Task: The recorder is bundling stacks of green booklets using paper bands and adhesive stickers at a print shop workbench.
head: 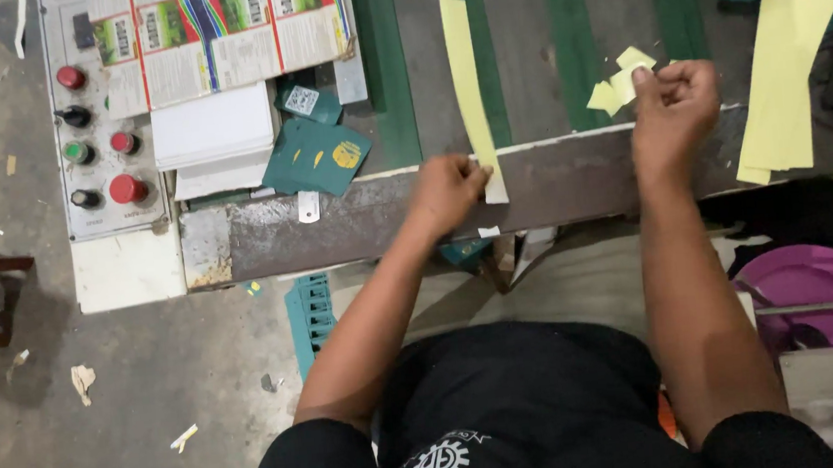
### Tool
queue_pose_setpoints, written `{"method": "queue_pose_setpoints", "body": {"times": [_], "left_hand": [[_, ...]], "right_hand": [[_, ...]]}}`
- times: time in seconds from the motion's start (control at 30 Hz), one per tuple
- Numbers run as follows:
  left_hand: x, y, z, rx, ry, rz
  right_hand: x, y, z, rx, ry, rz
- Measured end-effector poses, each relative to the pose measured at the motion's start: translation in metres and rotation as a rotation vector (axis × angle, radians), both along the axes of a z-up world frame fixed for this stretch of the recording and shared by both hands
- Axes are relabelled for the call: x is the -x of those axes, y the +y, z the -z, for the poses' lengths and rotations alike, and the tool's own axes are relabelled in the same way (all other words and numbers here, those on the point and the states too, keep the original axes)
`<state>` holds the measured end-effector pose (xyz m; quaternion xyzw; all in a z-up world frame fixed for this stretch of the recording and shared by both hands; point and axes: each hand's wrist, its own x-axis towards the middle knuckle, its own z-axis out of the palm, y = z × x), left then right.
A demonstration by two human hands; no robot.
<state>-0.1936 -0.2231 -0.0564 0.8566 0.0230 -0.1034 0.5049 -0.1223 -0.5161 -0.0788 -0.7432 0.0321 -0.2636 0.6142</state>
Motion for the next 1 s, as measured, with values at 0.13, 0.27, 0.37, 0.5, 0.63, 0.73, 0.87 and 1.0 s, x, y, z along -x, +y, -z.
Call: {"method": "queue_pose_setpoints", "body": {"times": [0.13, 0.27, 0.37, 0.5, 0.63, 0.73, 0.87, 1.0], "left_hand": [[0.013, -0.006, -0.015, -0.234, -0.098, -0.03], [0.017, -0.002, -0.019, -0.253, -0.223, -0.035], [0.006, 0.009, -0.026, -0.263, -0.262, -0.028], [-0.038, 0.029, -0.039, -0.291, -0.331, -0.078], [-0.097, 0.025, -0.017, -0.238, -0.503, -0.098], [-0.124, 0.023, 0.005, -0.183, -0.719, -0.099], [-0.128, 0.025, 0.008, -0.047, -0.81, -0.089], [-0.134, 0.03, 0.006, 0.01, -0.791, -0.091]], "right_hand": [[-0.015, -0.009, -0.004, 0.32, 0.073, 0.138], [-0.018, -0.012, -0.007, 0.692, 0.025, 0.186], [-0.02, -0.015, -0.004, 0.752, 0.019, 0.189], [-0.045, -0.021, 0.003, 0.611, 0.066, 0.168], [-0.103, -0.026, 0.007, 0.422, 0.071, 0.099], [-0.15, -0.019, -0.01, 0.332, 0.103, 0.035], [-0.22, -0.008, -0.027, 0.263, 0.363, 0.008], [-0.304, 0.01, -0.033, 0.019, 0.692, -0.048]]}}
